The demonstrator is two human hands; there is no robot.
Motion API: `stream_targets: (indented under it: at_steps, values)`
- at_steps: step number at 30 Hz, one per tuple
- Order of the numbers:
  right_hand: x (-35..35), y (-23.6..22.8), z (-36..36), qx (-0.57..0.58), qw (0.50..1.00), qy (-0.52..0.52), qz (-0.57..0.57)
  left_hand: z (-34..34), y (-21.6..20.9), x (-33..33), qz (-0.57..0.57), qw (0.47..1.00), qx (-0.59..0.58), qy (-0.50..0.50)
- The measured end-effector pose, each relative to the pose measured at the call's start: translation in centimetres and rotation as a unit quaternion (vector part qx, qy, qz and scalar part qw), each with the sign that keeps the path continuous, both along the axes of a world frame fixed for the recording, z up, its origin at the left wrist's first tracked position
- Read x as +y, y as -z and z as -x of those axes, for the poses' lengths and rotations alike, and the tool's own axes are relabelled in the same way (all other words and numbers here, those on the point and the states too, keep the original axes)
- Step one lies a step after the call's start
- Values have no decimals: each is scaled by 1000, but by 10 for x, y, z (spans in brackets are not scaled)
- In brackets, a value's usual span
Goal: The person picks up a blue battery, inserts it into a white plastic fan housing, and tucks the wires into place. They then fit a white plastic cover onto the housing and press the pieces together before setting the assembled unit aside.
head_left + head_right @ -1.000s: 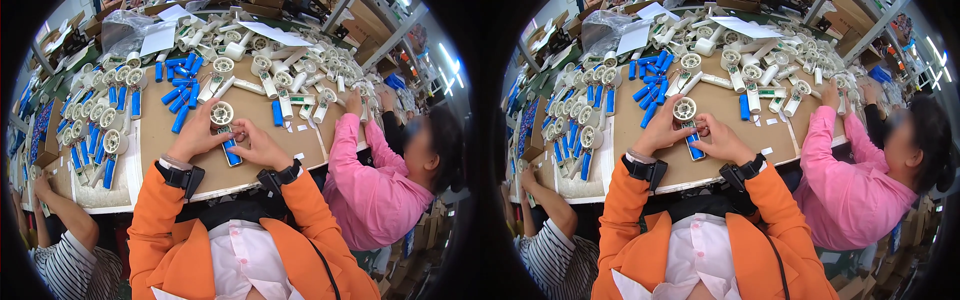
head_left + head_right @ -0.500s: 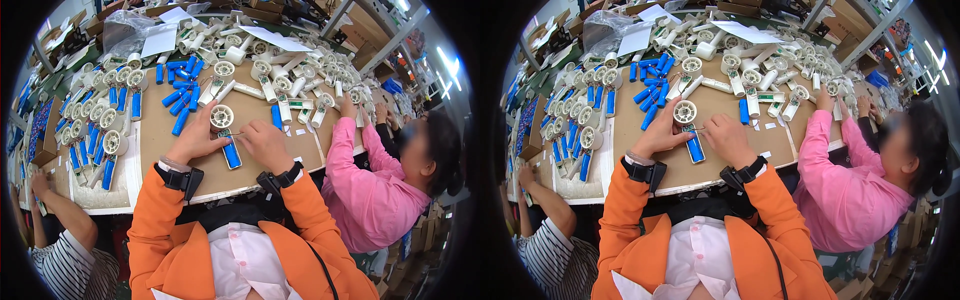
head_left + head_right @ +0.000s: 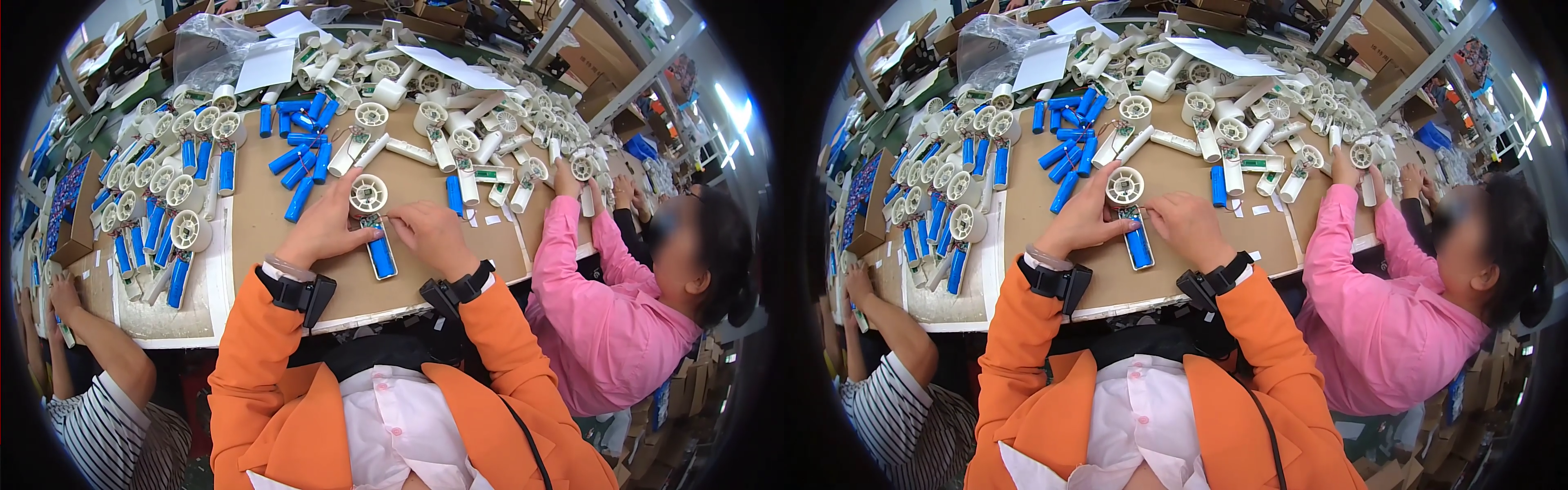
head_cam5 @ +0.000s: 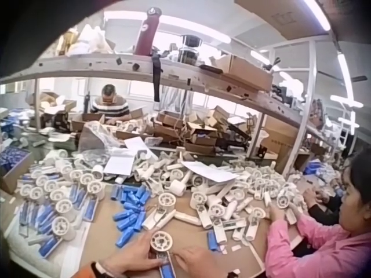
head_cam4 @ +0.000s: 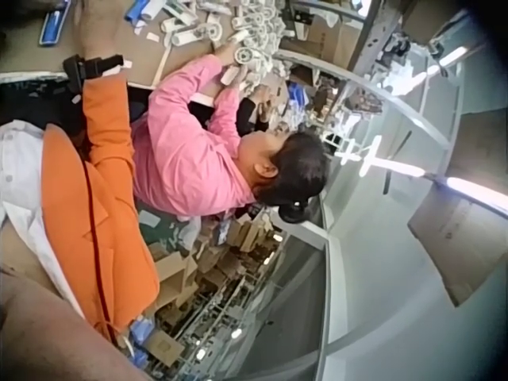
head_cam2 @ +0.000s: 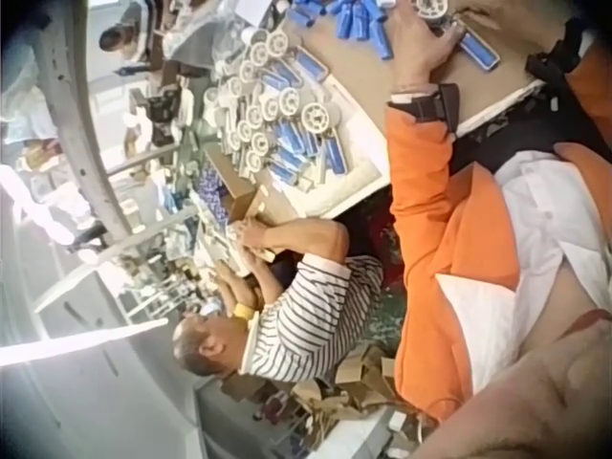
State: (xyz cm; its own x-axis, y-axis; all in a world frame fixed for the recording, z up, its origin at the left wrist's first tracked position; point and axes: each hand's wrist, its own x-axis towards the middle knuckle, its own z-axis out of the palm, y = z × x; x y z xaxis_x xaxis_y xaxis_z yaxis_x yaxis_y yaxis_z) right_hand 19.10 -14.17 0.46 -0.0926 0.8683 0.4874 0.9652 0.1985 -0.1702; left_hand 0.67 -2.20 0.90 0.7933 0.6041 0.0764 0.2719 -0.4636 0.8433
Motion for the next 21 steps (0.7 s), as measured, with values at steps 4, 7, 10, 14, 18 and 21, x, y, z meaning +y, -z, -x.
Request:
stream_targets:
  at_steps: [4, 7, 10, 14, 18, 21]
  values:
    - [4, -2, -3, 275, 952, 17, 130, -1, 0, 0, 0, 1000, -1, 10]
    - [13, 15, -10, 429, 890, -72, 132, -1, 1, 0, -4, 1000, -2, 14]
    - [13, 16, -11, 397, 907, -69, 120, 0, 3, 0, -9, 1000, -12, 10]
    - [13, 14, -14, 323, 939, -85, 84, -1, -2, 0, 8, 1000, 7, 10]
    - [9, 6, -15, 231, 967, -88, 57, -1, -3, 0, 22, 1000, -1, 14]
    - [9, 3, -15, 189, 977, -90, 44, 0, -6, -1, 30, 999, 5, 13]
